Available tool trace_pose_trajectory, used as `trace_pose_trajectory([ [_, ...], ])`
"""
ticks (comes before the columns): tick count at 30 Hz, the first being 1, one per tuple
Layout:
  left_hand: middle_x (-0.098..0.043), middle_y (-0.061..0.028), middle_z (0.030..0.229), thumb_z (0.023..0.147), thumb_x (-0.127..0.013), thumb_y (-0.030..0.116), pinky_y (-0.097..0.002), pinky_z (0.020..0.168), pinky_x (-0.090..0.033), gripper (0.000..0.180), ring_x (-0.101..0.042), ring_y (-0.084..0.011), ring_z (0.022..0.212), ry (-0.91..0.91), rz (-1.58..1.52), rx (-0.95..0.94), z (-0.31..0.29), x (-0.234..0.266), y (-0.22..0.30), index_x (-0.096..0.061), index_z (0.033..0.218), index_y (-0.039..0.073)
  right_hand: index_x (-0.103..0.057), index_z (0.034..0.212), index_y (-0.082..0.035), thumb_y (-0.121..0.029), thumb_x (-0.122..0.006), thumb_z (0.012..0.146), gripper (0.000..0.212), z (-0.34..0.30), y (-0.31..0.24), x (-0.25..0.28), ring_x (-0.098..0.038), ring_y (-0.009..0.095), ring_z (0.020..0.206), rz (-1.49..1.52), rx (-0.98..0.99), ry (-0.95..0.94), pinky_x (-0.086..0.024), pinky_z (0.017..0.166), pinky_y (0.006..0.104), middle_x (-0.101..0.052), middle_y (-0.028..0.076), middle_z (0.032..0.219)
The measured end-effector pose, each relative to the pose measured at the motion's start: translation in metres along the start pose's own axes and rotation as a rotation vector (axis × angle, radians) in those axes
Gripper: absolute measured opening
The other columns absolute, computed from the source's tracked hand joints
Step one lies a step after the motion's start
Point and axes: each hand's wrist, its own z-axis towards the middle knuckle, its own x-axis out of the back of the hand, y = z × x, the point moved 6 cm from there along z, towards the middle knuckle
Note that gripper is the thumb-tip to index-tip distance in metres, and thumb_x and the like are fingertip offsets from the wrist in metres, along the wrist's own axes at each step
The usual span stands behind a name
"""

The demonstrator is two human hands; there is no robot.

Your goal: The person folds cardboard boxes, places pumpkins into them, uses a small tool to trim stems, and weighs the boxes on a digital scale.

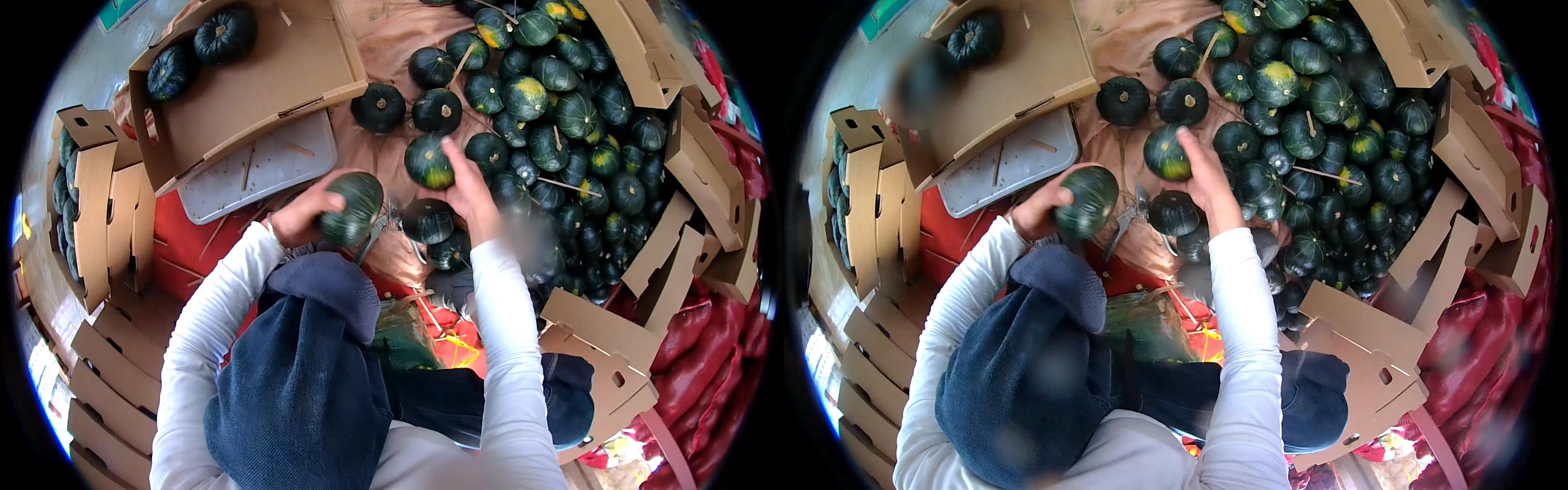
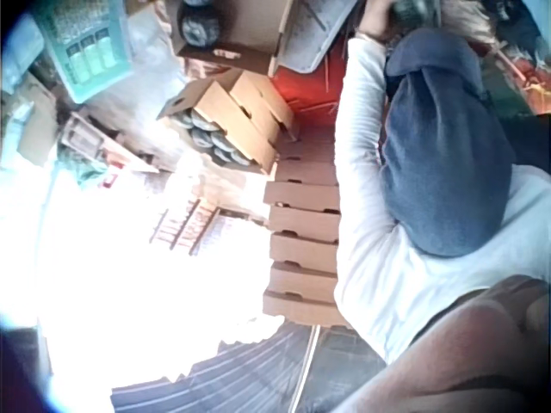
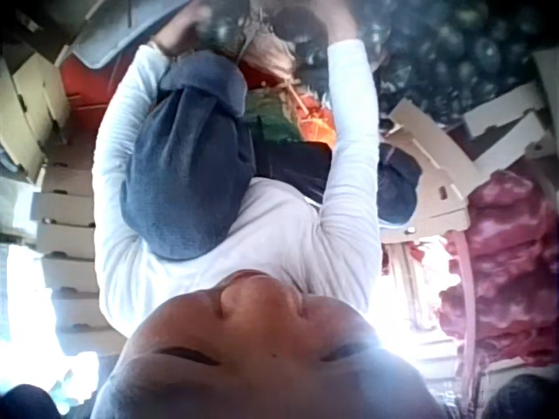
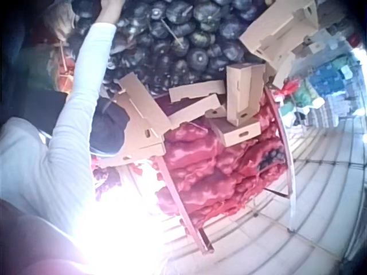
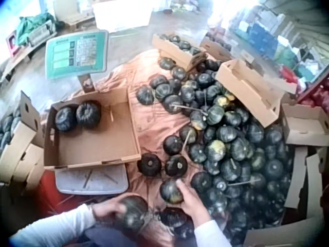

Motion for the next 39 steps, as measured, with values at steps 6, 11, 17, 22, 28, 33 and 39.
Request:
trace_pose_trajectory([
  [6, -0.049, -0.0151, 0.134, 0.085, -0.051, 0.049, -0.0524, 0.093, -0.048, 0.07, -0.055, -0.0326, 0.114, 0.078, -0.383, 0.028, -0.005, 0.025, -0.01, -0.035, 0.142, 0.011, -0.061, 0.106, -0.004, -0.025, -0.072, 0.074, 0.04, -0.037, 0.024, 0.009, -0.051, 0.036, 0.108, -1.247, 0.408, 0.355, -0.043, 0.089, 0.0448, -0.055, 0.016, 0.114],
  [11, -0.052, -0.0143, 0.13, 0.09, -0.048, 0.046, -0.0451, 0.093, -0.049, 0.062, -0.059, -0.0282, 0.109, 0.127, -0.238, -0.013, 0.015, 0.027, -0.008, -0.039, 0.139, 0.009, -0.051, 0.111, -0.003, -0.018, -0.076, 0.065, 0.054, -0.038, 0.005, 0.032, -0.046, 0.038, 0.112, -1.618, 0.586, 0.757, -0.044, 0.086, 0.0486, -0.046, 0.017, 0.119],
  [17, -0.061, -0.0145, 0.118, 0.094, -0.044, 0.039, -0.0464, 0.092, -0.049, 0.049, -0.062, -0.0279, 0.105, -0.04, -0.315, 0.12, 0.049, -0.005, -0.019, -0.049, 0.129, 0.004, -0.048, 0.117, -0.004, -0.024, -0.084, 0.055, 0.075, -0.018, -0.011, 0.045, -0.057, 0.044, 0.101, -1.516, 0.09, 0.668, -0.049, 0.087, 0.0454, -0.053, 0.027, 0.112],
  [22, -0.053, -0.0118, 0.127, 0.09, -0.055, 0.034, -0.0463, 0.089, -0.05, 0.057, -0.059, -0.0255, 0.108, 0.209, 0.034, -0.069, 0.069, 0.009, -0.015, -0.038, 0.139, 0.011, -0.05, 0.12, 0.0, -0.019, -0.079, 0.074, 0.058, -0.056, 0.024, 0.082, -0.063, 0.023, 0.093, -0.136, 0.12, 0.304, -0.053, 0.077, 0.0335, -0.062, 0.013, 0.105],
  [28, -0.041, -0.0149, 0.138, 0.089, -0.059, 0.032, -0.0472, 0.089, -0.049, 0.068, -0.055, -0.0266, 0.111, 0.278, 0.378, -0.023, 0.052, -0.015, 0.007, -0.025, 0.147, 0.017, -0.055, 0.122, -0.003, -0.01, -0.064, 0.087, 0.037, -0.095, -0.009, 0.041, -0.062, 0.018, 0.095, -0.038, 0.4, 0.109, -0.051, 0.085, 0.0321, -0.059, 0.01, 0.116],
  [33, -0.053, -0.0168, 0.127, 0.091, -0.053, 0.043, -0.0398, 0.096, -0.047, 0.06, -0.059, -0.028, 0.11, -0.09, -0.028, 0.094, 0.033, -0.02, 0.0, -0.043, 0.135, 0.004, -0.058, 0.121, -0.009, -0.03, -0.075, 0.074, 0.055, -0.08, -0.062, 0.092, -0.056, 0.033, 0.108, -1.275, 0.313, 0.827, -0.05, 0.089, 0.0396, -0.055, 0.02, 0.123],
  [39, -0.059, -0.0187, 0.12, 0.09, -0.049, 0.045, -0.0453, 0.096, -0.048, 0.057, -0.06, -0.0312, 0.107, 0.061, -0.37, 0.209, 0.01, -0.002, -0.031, -0.05, 0.127, 0.001, -0.05, 0.13, -0.014, -0.036, -0.073, 0.073, 0.065, -0.047, -0.057, 0.126, -0.053, 0.037, 0.111, -1.128, 0.056, 0.604, -0.051, 0.084, 0.0502, -0.049, 0.017, 0.128],
])
